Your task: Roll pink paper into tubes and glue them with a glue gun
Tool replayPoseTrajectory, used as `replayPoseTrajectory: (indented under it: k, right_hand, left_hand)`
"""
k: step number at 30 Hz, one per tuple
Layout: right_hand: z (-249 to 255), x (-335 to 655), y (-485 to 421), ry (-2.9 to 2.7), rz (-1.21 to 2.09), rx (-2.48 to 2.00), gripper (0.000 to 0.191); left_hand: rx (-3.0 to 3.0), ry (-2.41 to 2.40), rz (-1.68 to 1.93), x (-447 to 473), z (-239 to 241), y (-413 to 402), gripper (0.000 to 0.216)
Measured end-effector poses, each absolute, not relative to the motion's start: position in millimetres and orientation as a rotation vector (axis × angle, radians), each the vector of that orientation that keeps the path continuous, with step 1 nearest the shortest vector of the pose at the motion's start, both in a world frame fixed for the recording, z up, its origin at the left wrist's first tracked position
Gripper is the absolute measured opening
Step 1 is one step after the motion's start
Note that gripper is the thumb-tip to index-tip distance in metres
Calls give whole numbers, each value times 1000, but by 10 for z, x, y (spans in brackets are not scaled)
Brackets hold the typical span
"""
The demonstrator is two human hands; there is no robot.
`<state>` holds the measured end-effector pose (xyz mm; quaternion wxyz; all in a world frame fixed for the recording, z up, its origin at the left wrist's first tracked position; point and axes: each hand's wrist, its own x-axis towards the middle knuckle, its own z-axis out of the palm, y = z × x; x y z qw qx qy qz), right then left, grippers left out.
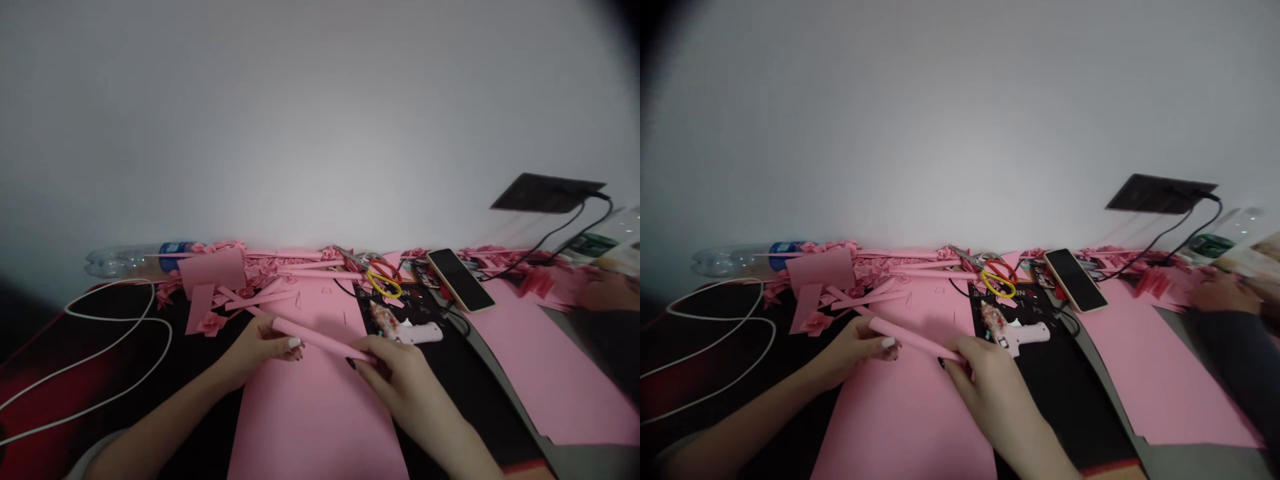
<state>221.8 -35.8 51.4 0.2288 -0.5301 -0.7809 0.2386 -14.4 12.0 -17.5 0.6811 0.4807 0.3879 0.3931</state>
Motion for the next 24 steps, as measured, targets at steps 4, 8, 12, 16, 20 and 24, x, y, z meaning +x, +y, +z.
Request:
replayPoseTrajectory:
  k: [4,8,12,16,20,24]
  right_hand:
    - [633,2362,-125,-2270,526,-1378,15]
    - [521,2402,197,-2380,518,-1141,14]
    - [279,2388,332,-2387,413,-1087,15]
    - [87,2384,269,-2421,255,-1023,17]
    - [6,2381,216,-2441,241,-917,22]
    - [-22,2367,204,-2439,296,-897,24]
  left_hand:
    - [1104,904,927,-140,-200,145,18]
    - [1183,1074,1086,-141,-178,184,29]
    - [1342,1216,1197,-167,-167,215,25]
    - [1443,1201,1189,-182,-183,210,16]
    - [1622,1153,1103,-186,-202,180,12]
    - [1755,1138,1038,-195,-213,151,14]
